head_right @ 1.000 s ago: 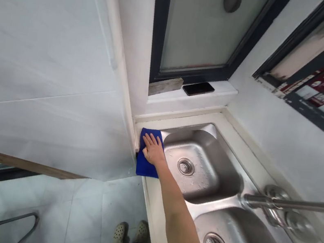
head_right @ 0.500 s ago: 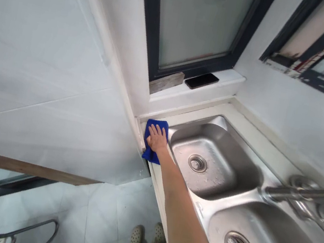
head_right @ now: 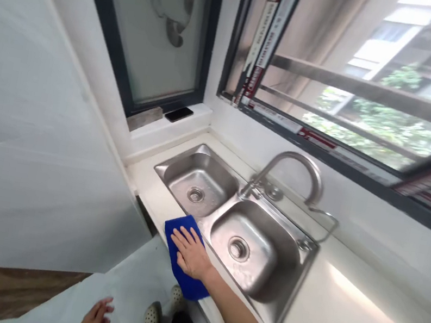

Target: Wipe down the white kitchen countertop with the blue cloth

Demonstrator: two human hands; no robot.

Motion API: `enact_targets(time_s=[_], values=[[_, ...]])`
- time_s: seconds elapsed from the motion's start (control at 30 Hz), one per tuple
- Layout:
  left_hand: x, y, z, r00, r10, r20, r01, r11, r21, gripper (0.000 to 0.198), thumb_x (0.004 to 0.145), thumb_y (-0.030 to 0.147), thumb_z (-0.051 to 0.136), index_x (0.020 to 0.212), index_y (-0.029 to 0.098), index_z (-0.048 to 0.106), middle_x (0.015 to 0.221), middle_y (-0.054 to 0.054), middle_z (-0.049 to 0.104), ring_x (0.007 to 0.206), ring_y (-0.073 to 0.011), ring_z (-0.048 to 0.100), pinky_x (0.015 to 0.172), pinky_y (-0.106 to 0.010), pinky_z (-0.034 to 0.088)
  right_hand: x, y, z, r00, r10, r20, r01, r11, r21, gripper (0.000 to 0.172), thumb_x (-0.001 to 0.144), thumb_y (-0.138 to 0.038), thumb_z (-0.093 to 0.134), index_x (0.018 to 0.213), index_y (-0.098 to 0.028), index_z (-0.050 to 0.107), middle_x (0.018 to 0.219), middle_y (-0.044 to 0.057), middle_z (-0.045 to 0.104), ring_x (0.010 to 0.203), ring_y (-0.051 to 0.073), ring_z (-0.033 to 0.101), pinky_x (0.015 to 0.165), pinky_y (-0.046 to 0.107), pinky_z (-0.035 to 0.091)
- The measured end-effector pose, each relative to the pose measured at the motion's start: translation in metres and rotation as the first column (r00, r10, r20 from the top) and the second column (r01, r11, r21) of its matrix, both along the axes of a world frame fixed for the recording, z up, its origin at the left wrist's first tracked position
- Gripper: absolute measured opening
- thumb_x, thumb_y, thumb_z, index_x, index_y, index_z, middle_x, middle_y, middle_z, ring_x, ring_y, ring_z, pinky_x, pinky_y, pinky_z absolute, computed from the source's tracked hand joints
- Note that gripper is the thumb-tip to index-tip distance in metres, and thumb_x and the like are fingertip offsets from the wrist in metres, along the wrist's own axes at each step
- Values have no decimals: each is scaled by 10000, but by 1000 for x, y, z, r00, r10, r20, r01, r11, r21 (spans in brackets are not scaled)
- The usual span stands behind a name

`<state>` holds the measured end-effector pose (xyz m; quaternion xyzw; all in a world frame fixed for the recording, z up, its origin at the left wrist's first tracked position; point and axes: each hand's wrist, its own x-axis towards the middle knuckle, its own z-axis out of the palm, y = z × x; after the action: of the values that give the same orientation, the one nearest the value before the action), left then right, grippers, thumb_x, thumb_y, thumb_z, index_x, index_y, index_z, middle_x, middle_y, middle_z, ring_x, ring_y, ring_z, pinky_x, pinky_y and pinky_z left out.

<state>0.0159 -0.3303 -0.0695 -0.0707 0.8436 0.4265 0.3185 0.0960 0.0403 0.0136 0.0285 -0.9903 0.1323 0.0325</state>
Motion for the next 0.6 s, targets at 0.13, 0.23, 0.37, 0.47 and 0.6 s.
enact_targets(time_s=[0.13, 0.23, 0.37, 0.47, 0.6], values=[[-45, 71, 28, 940, -219, -263, 283, 929, 237, 796, 704, 881, 468, 1039, 192, 682, 795, -57, 715, 597, -205, 643, 620, -372, 556, 112, -13, 5, 988, -141, 55, 140, 990, 12, 722, 909, -207, 440, 1604, -218, 244, 1658, 28, 233, 1540, 267, 168, 1272, 561, 181], [-64, 139, 55, 834, -330, -442, 487, 818, 307, 618, 836, 709, 455, 1080, 183, 669, 787, -31, 702, 609, -171, 632, 664, -327, 546, 194, -29, 1, 942, -330, 65, 326, 943, 67, 717, 920, -198, 425, 1608, -225, 225, 1657, 23, 235, 1540, 260, 171, 1267, 555, 204], [-62, 214, 84, 729, -383, -567, 623, 714, 319, 460, 891, 537, 450, 1088, 188, 676, 779, -17, 710, 656, -161, 647, 693, -287, 535, 286, -57, -16, 797, -603, 23, 593, 790, 158, 725, 923, -187, 415, 1614, -230, 199, 1655, 27, 243, 1536, 259, 189, 1251, 554, 256], [-51, 249, 94, 696, -422, -581, 667, 678, 308, 421, 891, 485, 448, 1074, 187, 682, 771, -14, 718, 669, -158, 656, 700, -271, 533, 324, -70, -27, 676, -735, -53, 731, 660, 175, 710, 940, -199, 407, 1615, -226, 189, 1646, 45, 269, 1530, 262, 213, 1240, 559, 279], [-38, 269, 92, 619, -523, -585, 738, 644, 205, 421, 895, 453, 420, 1085, 182, 680, 781, -23, 734, 668, -161, 654, 664, -261, 503, 335, -70, -36, 606, -789, -104, 794, 590, 148, 703, 943, -216, 419, 1612, -242, 205, 1640, 46, 289, 1521, 258, 241, 1242, 546, 279]])
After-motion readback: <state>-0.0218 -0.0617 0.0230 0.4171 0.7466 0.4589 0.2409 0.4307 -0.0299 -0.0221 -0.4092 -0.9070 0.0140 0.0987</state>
